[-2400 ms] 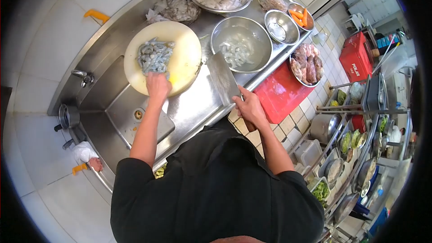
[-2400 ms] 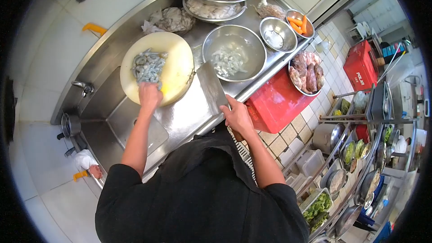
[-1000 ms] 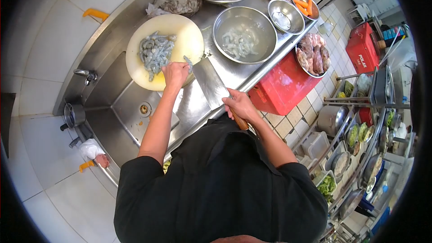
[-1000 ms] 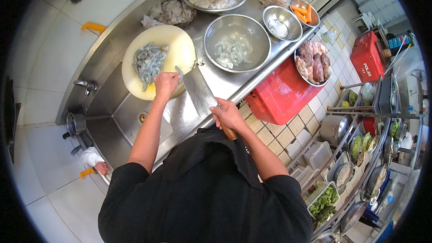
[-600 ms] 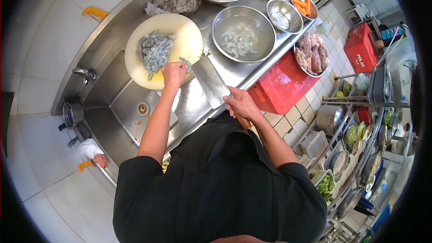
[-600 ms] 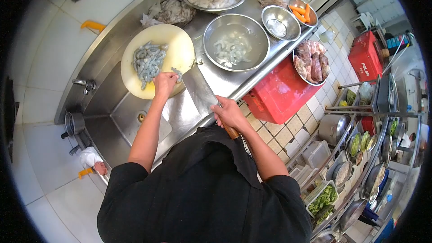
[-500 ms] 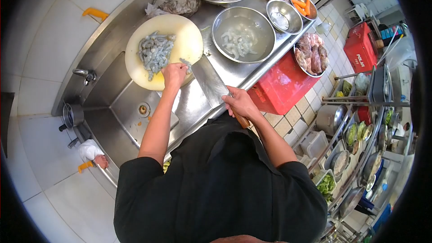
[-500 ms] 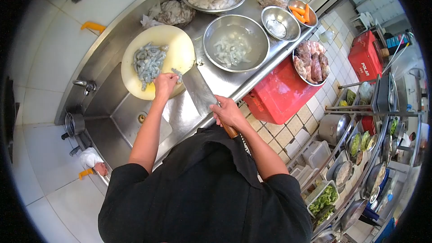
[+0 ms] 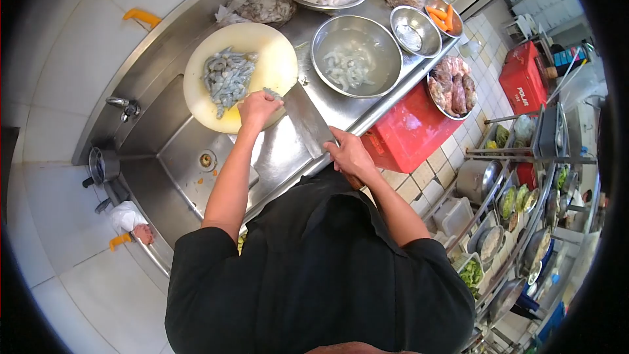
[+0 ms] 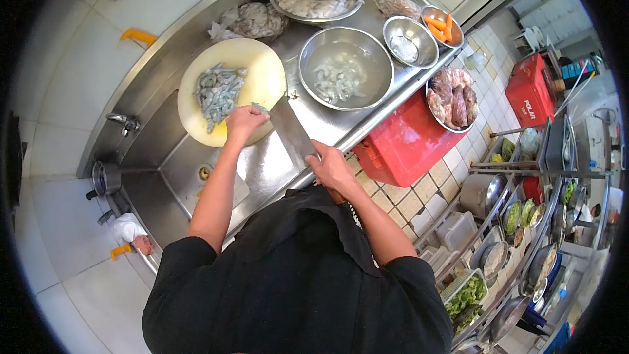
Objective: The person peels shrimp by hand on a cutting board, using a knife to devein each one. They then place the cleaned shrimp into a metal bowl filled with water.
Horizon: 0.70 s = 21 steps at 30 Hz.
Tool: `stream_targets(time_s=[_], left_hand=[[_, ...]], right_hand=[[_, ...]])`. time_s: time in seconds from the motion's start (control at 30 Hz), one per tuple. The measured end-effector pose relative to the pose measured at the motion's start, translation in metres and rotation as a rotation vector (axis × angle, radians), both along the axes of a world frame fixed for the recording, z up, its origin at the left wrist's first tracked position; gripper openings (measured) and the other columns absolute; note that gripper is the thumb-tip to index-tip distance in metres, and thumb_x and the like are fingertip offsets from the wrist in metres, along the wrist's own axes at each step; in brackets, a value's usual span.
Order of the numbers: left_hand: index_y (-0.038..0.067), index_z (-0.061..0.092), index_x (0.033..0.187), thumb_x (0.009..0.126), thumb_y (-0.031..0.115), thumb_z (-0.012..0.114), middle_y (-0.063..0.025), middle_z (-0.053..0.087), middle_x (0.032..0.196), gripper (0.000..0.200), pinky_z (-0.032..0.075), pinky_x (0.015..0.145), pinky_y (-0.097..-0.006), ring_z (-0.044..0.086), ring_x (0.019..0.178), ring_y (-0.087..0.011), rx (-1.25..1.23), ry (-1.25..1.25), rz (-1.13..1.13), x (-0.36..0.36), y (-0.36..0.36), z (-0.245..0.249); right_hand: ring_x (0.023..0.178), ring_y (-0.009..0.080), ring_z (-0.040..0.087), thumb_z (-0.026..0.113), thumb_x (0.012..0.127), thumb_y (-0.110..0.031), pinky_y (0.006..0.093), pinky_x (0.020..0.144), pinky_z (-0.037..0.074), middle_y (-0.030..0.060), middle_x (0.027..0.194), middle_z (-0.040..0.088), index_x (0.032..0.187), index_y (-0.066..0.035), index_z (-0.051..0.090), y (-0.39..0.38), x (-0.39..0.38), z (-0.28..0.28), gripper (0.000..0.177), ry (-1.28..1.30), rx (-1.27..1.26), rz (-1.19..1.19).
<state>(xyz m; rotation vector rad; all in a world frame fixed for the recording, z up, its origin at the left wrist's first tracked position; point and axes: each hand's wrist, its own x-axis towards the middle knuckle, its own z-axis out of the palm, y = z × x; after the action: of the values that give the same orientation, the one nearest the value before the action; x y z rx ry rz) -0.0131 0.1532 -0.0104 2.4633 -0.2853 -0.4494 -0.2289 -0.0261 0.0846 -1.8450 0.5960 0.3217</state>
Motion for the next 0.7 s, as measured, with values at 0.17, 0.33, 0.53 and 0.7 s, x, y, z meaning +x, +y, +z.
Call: stream_targets(time_s=[0.17,0.33,0.53,0.7], left_hand=[[0.013,0.076,0.083,0.071,0.031,0.072,-0.0119,0.076,0.090,0.022,0.042,0.094,-0.0475,0.070,0.090,-0.0307,0.179,0.039,-0.044,-0.001,-0.003,0.011],[0.012,0.075,0.084,0.072,0.030,0.070,-0.0131,0.075,0.087,0.022,0.044,0.092,-0.0513,0.070,0.088,-0.0331,0.138,-0.033,0.024,0.004,0.020,0.012],[0.008,0.071,0.079,0.073,0.031,0.072,-0.0135,0.073,0.080,0.024,0.048,0.086,-0.0479,0.068,0.081,-0.0334,-0.025,-0.064,0.034,0.003,0.007,0.041],[0.006,0.073,0.082,0.075,0.029,0.074,-0.0158,0.073,0.080,0.025,0.054,0.081,-0.0431,0.070,0.078,-0.0340,0.133,-0.220,-0.178,0.002,-0.012,0.025]], right_hand=[[0.051,0.0178,0.063,0.063,0.095,-0.016,0.0360,0.057,0.054,0.0136,0.064,0.064,0.144,0.001,0.053,-0.002,0.001,-0.003,0.053,-0.004,-0.039,0.004],[0.051,0.0180,0.063,0.062,0.095,-0.017,0.0358,0.057,0.054,0.0144,0.065,0.065,0.144,-0.001,0.054,-0.003,-0.004,-0.013,0.052,0.018,-0.038,-0.051],[0.050,0.0167,0.062,0.061,0.096,-0.016,0.0353,0.054,0.054,0.0133,0.065,0.065,0.141,-0.001,0.056,-0.004,-0.001,-0.007,0.048,-0.004,0.020,-0.030],[0.048,0.0113,0.058,0.061,0.098,-0.014,0.0299,0.046,0.048,0.0044,0.065,0.060,0.144,-0.002,0.054,-0.004,-0.006,-0.006,0.048,-0.065,0.045,-0.064]])
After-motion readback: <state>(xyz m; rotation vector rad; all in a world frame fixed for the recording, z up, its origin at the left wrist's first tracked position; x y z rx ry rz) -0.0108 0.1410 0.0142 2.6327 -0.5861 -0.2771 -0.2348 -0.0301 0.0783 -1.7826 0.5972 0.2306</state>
